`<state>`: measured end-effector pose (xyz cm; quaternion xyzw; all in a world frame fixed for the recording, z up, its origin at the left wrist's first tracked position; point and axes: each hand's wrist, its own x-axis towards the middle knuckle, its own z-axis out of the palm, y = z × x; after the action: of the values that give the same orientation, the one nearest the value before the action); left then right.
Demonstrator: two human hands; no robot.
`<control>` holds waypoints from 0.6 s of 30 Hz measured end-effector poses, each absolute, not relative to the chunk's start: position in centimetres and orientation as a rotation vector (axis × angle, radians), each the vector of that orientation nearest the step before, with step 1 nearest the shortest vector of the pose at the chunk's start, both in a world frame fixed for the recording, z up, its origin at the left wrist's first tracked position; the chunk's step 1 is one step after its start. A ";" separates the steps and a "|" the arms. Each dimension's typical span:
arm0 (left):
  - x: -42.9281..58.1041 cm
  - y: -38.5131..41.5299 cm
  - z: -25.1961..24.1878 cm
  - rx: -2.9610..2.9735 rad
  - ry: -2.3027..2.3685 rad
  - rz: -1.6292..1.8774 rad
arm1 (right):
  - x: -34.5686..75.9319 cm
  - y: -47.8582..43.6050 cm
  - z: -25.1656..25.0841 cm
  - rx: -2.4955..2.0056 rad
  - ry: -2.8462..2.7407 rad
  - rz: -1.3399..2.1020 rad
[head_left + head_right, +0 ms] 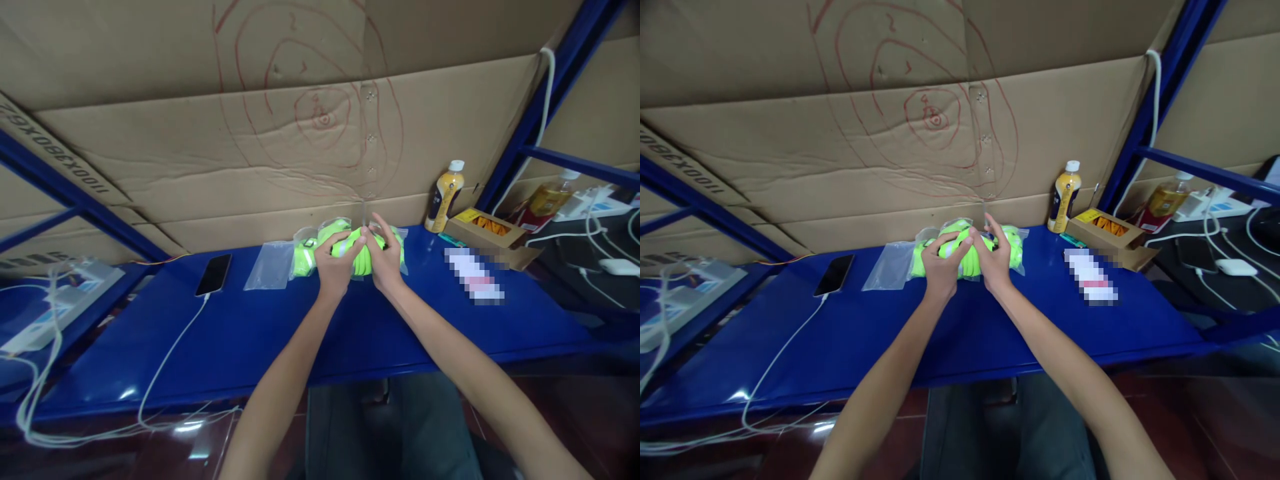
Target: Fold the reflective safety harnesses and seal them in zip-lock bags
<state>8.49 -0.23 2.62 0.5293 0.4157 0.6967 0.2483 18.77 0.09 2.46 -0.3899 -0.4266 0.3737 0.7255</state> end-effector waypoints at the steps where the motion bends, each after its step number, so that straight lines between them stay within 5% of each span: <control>1: 8.7 -0.3 2.4 1.455 1.138 1.897 | 18.8 0.1 2.3 -0.830 -0.944 0.895; 14: 8.2 -1.2 1.7 1.692 1.422 1.954 | 18.4 -1.0 1.4 -0.676 -1.142 1.086; 18: 7.9 -1.0 2.1 1.574 1.110 1.812 | 18.7 -0.9 1.6 -0.690 -1.038 1.221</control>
<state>7.87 -1.00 2.14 0.5768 0.4067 0.6643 0.2461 18.69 -0.86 1.65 -0.3031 -0.4557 0.5358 0.6430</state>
